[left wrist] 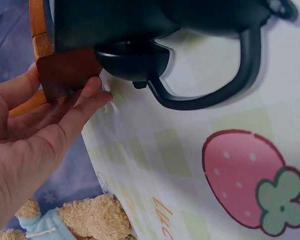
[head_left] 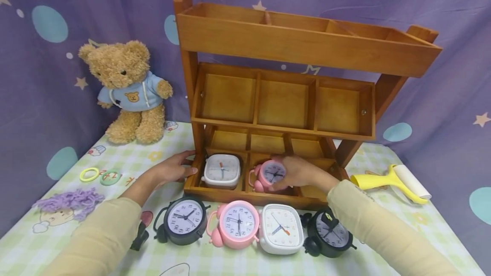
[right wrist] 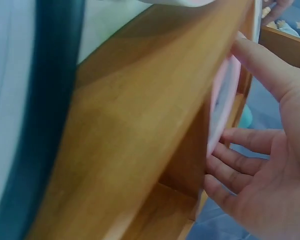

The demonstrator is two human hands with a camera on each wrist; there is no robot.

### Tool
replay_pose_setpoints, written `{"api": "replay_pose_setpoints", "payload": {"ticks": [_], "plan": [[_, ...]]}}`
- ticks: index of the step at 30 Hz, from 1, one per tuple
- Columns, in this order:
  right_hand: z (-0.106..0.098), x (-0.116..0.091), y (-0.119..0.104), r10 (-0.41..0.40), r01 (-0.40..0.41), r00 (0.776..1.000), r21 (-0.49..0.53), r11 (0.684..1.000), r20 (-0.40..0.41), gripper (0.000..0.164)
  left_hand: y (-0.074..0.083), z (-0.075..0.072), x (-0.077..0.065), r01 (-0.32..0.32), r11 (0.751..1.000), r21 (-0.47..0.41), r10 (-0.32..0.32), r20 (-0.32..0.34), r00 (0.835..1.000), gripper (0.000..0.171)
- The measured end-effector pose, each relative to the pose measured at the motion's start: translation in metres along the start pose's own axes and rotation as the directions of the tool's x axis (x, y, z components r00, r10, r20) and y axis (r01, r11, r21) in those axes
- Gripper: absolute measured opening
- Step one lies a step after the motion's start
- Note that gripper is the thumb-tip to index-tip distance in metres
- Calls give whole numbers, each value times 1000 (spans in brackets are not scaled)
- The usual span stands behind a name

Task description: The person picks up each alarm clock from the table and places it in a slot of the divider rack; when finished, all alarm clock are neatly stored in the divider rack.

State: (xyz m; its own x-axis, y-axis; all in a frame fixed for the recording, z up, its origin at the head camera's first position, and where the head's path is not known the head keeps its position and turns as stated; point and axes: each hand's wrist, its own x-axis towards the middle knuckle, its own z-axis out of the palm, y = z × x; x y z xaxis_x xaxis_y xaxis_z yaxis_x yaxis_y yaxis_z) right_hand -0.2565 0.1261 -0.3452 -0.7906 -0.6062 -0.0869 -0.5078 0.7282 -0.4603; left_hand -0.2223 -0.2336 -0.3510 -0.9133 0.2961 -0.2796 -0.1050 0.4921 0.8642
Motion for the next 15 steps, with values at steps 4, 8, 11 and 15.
{"api": "replay_pose_setpoints", "payload": {"ticks": [4,8,11,15], "plan": [[-6,-5,0,0,0,1000,0,1000,-23,68,-1,1,1,-2,1000,-9,2,-1,1000,70],[-13,-14,0,13,-13,998,-6,1000,-59,72,-2,1,2,-6,1000,-13,6,3,1000,71],[-18,-22,1,-3,4,995,8,1000,-95,66,-2,0,2,-6,1000,-8,6,6,1000,71],[-25,-35,7,-50,54,986,21,998,-158,58,-3,-1,2,-3,1000,-5,3,8,1000,71]]}}
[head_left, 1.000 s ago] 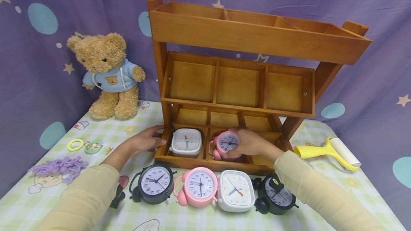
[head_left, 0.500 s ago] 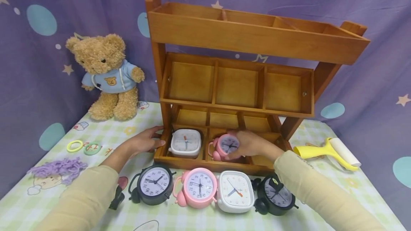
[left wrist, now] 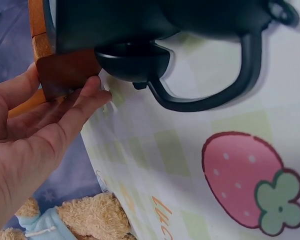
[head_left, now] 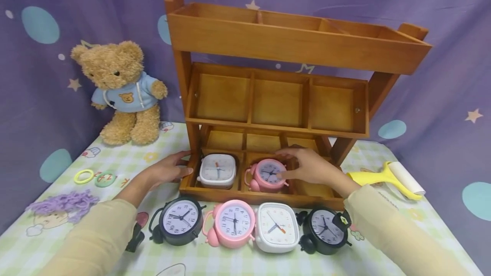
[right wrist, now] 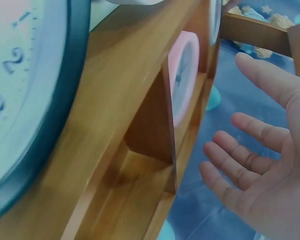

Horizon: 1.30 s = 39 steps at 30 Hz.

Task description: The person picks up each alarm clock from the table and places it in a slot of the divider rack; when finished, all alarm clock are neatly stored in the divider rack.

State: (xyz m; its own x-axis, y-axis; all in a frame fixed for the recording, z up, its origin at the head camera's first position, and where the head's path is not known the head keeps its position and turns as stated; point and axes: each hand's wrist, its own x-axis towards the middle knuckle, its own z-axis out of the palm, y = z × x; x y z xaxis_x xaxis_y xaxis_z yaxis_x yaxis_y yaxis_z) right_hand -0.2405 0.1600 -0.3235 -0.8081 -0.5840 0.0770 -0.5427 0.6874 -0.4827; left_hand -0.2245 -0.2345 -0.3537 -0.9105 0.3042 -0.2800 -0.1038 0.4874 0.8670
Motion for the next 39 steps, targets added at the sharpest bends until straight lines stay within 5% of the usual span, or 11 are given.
{"api": "replay_pose_setpoints", "payload": {"ticks": [16,32,39], "plan": [[-21,-57,11,9,2,988,71,997,-155,51,-2,-1,1,0,1000,19,0,13,1000,72],[-17,-108,25,85,-55,975,145,988,-206,46,-1,-1,2,6,1000,9,-6,20,1000,73],[-11,-131,32,59,-17,960,155,988,-274,41,-2,-1,3,1,1000,12,-2,21,1000,73]]}}
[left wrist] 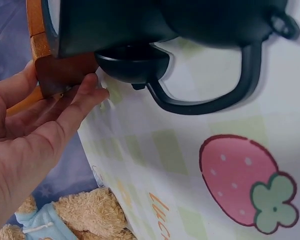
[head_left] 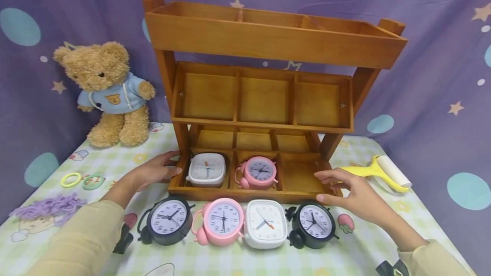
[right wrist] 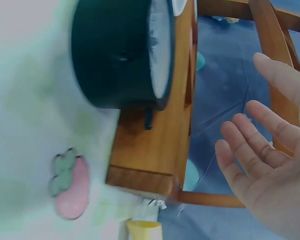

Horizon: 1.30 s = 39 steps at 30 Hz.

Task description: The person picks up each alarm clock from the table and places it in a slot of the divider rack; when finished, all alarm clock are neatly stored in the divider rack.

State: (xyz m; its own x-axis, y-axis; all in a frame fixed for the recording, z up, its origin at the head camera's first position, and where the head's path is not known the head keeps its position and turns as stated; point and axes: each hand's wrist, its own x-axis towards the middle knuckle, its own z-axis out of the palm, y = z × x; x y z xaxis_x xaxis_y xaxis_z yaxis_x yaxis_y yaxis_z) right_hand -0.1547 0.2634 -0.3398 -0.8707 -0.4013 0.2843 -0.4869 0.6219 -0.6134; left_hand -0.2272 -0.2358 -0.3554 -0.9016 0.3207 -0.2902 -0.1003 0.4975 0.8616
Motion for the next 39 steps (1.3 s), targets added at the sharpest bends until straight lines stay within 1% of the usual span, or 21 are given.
{"api": "replay_pose_setpoints", "payload": {"ticks": [4,8,10,12,18,23,25,28,31,36,39], "plan": [[2,-11,5,-5,5,1000,8,1000,-6,41,0,-1,0,4,1000,9,-4,-2,1000,73],[4,-23,9,34,-34,999,23,999,17,41,1,0,1,15,1000,16,-15,-3,1000,73],[6,-29,11,54,-56,998,53,997,34,43,1,0,1,14,1000,19,-14,-1,1000,73],[7,-33,14,48,-51,998,63,997,42,43,1,0,1,14,1000,22,-14,2,1000,73],[13,-41,21,13,-17,997,66,998,71,46,2,0,0,14,1000,17,-14,7,1000,74],[16,-46,24,53,-61,992,68,996,113,50,2,0,0,13,1000,16,-13,7,1000,74],[17,-47,25,68,-80,989,86,993,134,52,2,-1,0,15,1000,17,-15,7,1000,74],[20,-47,26,77,-99,983,130,987,165,57,1,-2,0,17,1000,16,-17,8,1000,74],[22,-46,26,88,-119,974,142,983,207,66,1,-2,0,16,1000,17,-16,10,1000,74],[26,-44,26,107,-134,960,88,987,258,84,1,-1,1,17,1000,21,-17,10,1000,74],[28,-44,25,106,-124,959,56,991,262,91,1,-1,1,18,1000,20,-18,10,1000,74]]}}
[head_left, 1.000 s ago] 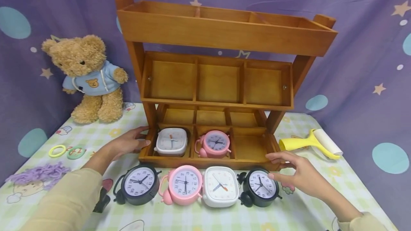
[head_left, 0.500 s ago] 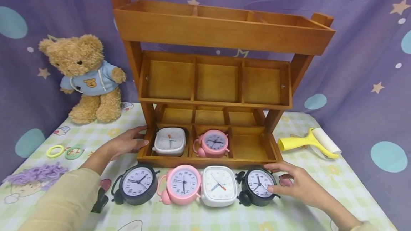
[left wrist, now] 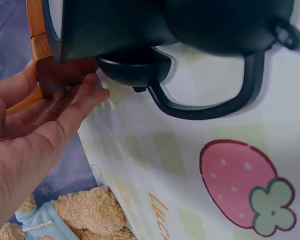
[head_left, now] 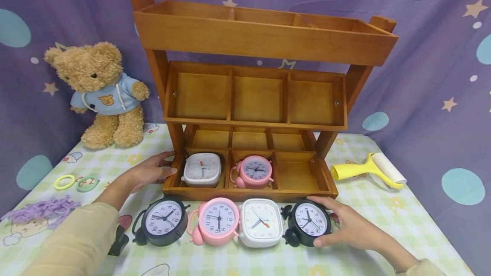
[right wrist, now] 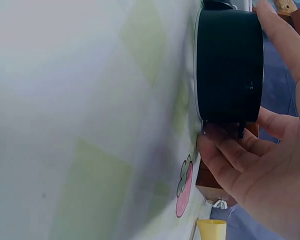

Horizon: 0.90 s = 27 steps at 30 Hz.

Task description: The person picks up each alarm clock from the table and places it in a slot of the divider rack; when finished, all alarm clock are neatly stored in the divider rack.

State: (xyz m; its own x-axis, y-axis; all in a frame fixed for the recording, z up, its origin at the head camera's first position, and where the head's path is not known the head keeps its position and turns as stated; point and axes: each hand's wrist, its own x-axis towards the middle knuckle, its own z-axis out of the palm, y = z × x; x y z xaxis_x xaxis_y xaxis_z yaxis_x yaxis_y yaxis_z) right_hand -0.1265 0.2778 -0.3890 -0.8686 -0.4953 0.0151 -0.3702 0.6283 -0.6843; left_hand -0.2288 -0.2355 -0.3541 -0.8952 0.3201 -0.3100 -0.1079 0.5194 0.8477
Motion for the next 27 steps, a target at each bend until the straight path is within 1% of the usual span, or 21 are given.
{"api": "replay_pose_setpoints", "payload": {"ticks": [3,8,20,23,27], "plan": [[2,1,-2,-16,16,1000,-41,999,-10,94,1,0,0,-2,1000,3,2,0,1000,74],[3,2,-5,-41,39,999,-87,995,-23,94,2,1,0,-5,1000,3,5,-2,1000,74],[5,5,-5,-57,54,998,-74,996,-35,87,2,0,0,5,1000,-8,-5,6,1000,75],[3,6,-4,-75,74,997,-43,996,-31,86,2,0,0,8,1000,-10,-8,6,1000,75],[-3,6,-4,-91,91,996,52,994,-4,85,2,0,0,13,1000,-8,-13,6,1000,75]]}}
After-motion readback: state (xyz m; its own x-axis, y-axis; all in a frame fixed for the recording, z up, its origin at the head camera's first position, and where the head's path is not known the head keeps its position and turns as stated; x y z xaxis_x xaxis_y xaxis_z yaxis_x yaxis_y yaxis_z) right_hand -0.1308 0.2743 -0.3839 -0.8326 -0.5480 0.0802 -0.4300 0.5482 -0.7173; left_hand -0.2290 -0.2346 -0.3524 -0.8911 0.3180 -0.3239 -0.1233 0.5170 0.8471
